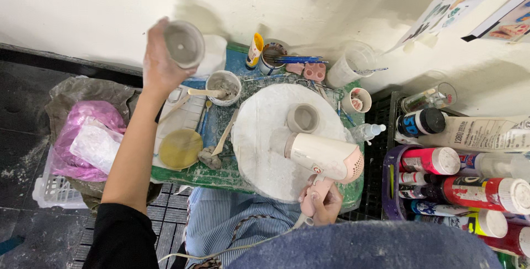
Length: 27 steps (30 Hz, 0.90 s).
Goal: The person shapes and finishes small clay vessels by hand and with tools on a turntable, then uses a hair dryer to dry the clay surfaces.
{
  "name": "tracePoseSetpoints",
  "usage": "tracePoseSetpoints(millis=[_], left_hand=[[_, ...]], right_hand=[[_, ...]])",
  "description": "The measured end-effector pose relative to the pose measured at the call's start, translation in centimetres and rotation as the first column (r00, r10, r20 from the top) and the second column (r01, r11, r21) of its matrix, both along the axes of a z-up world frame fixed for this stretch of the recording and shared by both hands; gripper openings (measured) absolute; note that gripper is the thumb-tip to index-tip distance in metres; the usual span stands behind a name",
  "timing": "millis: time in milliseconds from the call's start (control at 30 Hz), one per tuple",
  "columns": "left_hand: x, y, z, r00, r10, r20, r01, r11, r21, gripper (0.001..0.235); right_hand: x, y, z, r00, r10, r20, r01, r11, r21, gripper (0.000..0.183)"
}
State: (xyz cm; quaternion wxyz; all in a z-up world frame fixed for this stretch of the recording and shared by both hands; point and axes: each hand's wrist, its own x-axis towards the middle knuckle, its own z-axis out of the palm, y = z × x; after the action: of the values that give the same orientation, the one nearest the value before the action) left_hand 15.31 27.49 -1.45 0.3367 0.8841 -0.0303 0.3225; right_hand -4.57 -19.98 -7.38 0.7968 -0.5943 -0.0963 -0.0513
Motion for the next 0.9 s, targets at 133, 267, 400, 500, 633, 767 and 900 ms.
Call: tracePoseSetpoints(millis=[133,267,400,500,633,767,900], left_hand=[[-0.4,0.7,0.0,1.000,0.006,0.020,-0.003,0.985,-0.172,0.118],[0.3,0.5,-2.1,0.980,-0.048,-0.195,-0.022,0.939,-0.343,0.116],[2.1,0.3,-4.3,0.979,0.073,-0.189,-0.112,0.972,-0.205,0.116],[3.2,0.6,-4.9,0.980,0.102,-0.172,-0.138,0.967,-0.216,0.116],[3.4,0.8,-5.2,0.980,0.074,-0.183,-0.121,0.957,-0.265,0.118],[3.2,1.3,-5.7,0.993,-0.013,-0.114,-0.032,0.926,-0.377,0.116],[3.2,1.9,-6.0,0.997,-0.036,-0.072,0.001,0.898,-0.440,0.116]], right_hand=[[-0.5,0.6,0.4,1.000,-0.004,-0.026,0.004,1.000,0.023,0.027],[-0.6,1.0,0.5,0.999,0.042,-0.011,-0.042,0.998,0.051,0.024],[-0.9,1.3,0.9,0.999,0.036,-0.039,-0.035,0.999,0.024,0.026],[-0.7,1.5,1.0,0.999,0.032,-0.012,-0.031,0.999,0.036,0.028],[-0.6,1.4,0.9,0.999,0.032,0.005,-0.032,0.999,0.022,0.026],[-0.8,1.2,0.9,0.999,0.032,-0.028,-0.033,0.999,-0.030,0.029],[-0.6,1.4,0.5,1.000,0.031,-0.002,-0.031,0.999,-0.009,0.032]])
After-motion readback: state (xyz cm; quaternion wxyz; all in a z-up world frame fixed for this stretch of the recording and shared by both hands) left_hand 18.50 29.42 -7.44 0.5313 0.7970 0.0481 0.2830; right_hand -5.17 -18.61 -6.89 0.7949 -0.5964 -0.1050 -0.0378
